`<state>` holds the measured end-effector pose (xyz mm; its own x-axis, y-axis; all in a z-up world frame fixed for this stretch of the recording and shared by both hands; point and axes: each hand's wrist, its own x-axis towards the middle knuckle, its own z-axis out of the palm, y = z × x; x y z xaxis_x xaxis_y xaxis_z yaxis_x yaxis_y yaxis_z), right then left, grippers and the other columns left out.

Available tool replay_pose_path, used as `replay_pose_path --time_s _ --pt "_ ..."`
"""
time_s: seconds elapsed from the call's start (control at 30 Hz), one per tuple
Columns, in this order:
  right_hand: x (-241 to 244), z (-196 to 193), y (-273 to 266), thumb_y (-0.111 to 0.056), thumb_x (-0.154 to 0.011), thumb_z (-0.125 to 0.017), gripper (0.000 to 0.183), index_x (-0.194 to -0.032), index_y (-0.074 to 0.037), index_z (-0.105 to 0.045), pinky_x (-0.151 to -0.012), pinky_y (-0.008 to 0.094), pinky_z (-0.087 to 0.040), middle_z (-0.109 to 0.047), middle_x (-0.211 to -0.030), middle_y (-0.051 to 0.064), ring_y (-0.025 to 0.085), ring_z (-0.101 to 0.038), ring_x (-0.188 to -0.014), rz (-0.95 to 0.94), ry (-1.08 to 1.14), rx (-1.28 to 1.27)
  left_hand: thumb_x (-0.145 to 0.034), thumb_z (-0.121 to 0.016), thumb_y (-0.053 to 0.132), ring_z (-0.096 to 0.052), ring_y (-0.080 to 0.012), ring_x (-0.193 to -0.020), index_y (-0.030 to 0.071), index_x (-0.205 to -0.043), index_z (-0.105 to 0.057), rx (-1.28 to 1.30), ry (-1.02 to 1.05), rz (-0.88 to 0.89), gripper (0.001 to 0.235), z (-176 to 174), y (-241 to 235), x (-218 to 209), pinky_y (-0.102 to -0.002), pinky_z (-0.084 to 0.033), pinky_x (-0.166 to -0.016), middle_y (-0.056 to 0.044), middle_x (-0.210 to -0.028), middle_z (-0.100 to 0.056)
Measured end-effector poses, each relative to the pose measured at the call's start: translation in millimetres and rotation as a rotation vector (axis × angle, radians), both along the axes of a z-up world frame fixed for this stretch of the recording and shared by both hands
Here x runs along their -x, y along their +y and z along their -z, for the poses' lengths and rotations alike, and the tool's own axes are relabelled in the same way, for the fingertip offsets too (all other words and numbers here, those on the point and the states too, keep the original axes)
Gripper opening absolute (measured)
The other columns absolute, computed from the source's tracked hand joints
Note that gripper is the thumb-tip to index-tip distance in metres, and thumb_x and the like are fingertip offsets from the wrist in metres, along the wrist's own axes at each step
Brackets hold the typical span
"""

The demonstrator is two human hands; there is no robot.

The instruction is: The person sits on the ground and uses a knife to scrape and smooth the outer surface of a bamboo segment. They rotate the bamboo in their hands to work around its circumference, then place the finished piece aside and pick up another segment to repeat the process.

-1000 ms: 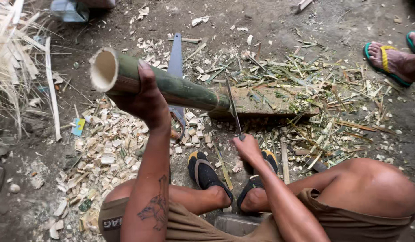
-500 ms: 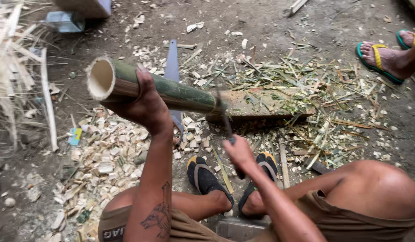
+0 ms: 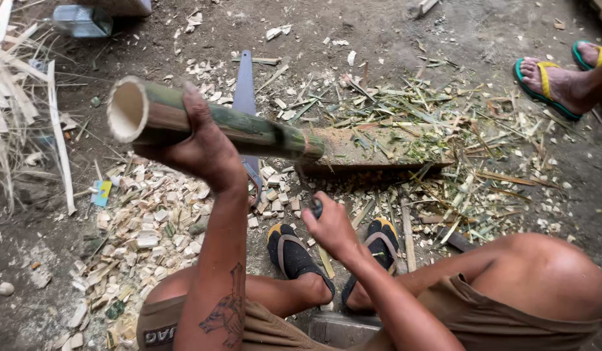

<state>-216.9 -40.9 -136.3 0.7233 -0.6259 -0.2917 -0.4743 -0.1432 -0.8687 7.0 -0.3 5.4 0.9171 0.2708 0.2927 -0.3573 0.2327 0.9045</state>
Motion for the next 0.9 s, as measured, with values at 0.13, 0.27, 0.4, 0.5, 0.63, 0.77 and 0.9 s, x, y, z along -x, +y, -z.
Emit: replay_pose_path --time_s 0.13,0.27,0.4,0.5,0.63,0.77,0.9 --pt "-2 17 16 -0.02 -0.091 -0.063 0.017 -0.094 -0.004 -0.062 -0.05 0.034 -0.051 -0.063 -0.062 0.005 0.014 -0.061 -0.052 -0.067 -0.099 0.268 -0.09 -0.088 0.025 -0.057 -0.036 -0.135 -0.002 -0.146 -0.021 -0.139 -0.09 -0.096 0.092 0 -2 -2 -0.043 -0.053 -0.114 -0.025 -0.144 -0.044" --pt "-4 25 -7 -0.021 -0.093 -0.06 0.018 -0.091 -0.002 -0.06 -0.048 0.043 -0.052 -0.059 -0.067 0.007 0.022 -0.056 -0.052 0.172 0.168 -0.302 -0.088 -0.087 0.026 -0.063 -0.0362 -0.127 -0.002 -0.142 -0.023 -0.051 -0.058 -0.094 0.088 -5 10 -10 -0.042 -0.057 -0.11 -0.026 -0.14 -0.048" --pt "-1 30 -5 -0.023 -0.091 -0.059 0.017 -0.089 -0.006 -0.058 -0.048 0.038 -0.052 -0.063 -0.062 0.005 0.019 -0.062 -0.051 0.013 0.091 -0.011 -0.088 -0.086 0.027 -0.064 -0.0344 -0.127 -0.001 -0.139 -0.023 -0.042 0.012 -0.058 0.086 -1 1 -11 -0.041 -0.057 -0.109 -0.024 -0.138 -0.048" --pt "1 39 15 -0.024 -0.09 -0.061 0.019 -0.089 -0.006 -0.059 -0.05 0.036 -0.05 -0.062 -0.06 0.006 0.017 -0.061 -0.05 -0.069 0.073 0.192 -0.087 -0.088 0.022 -0.061 -0.0345 -0.13 0.0 -0.138 -0.022 -0.006 -0.025 -0.05 0.086 -1 14 -13 -0.042 -0.054 -0.112 -0.025 -0.137 -0.049" --pt "13 65 -28 -0.028 -0.09 -0.062 0.029 -0.081 0.0 -0.063 -0.048 0.04 -0.052 -0.061 -0.061 0.006 0.019 -0.059 -0.049 0.227 0.333 -0.303 -0.074 -0.088 0.032 -0.064 -0.0331 -0.122 0.005 -0.14 -0.029 0.065 0.121 0.023 0.092 -13 19 -21 -0.045 -0.055 -0.105 -0.019 -0.135 -0.051" --pt "30 94 -59 -0.03 -0.089 -0.062 0.029 -0.08 -0.003 -0.065 -0.049 0.039 -0.052 -0.062 -0.06 0.005 0.019 -0.061 -0.048 0.332 0.243 -0.282 -0.074 -0.088 0.043 -0.063 -0.0341 -0.122 -0.001 -0.146 -0.042 0.015 0.055 0.37 0.096 -17 21 -25 -0.052 -0.055 -0.112 -0.02 -0.134 -0.057" --pt "19 69 -50 -0.029 -0.088 -0.063 0.029 -0.081 -0.001 -0.065 -0.053 0.038 -0.052 -0.064 -0.06 0.008 0.02 -0.063 -0.051 0.28 0.283 -0.144 -0.086 -0.089 0.04 -0.06 -0.03 -0.134 -0.001 -0.155 -0.042 -0.134 -0.042 0.794 0.094 -26 31 -22 -0.045 -0.05 -0.122 -0.016 -0.142 -0.058"
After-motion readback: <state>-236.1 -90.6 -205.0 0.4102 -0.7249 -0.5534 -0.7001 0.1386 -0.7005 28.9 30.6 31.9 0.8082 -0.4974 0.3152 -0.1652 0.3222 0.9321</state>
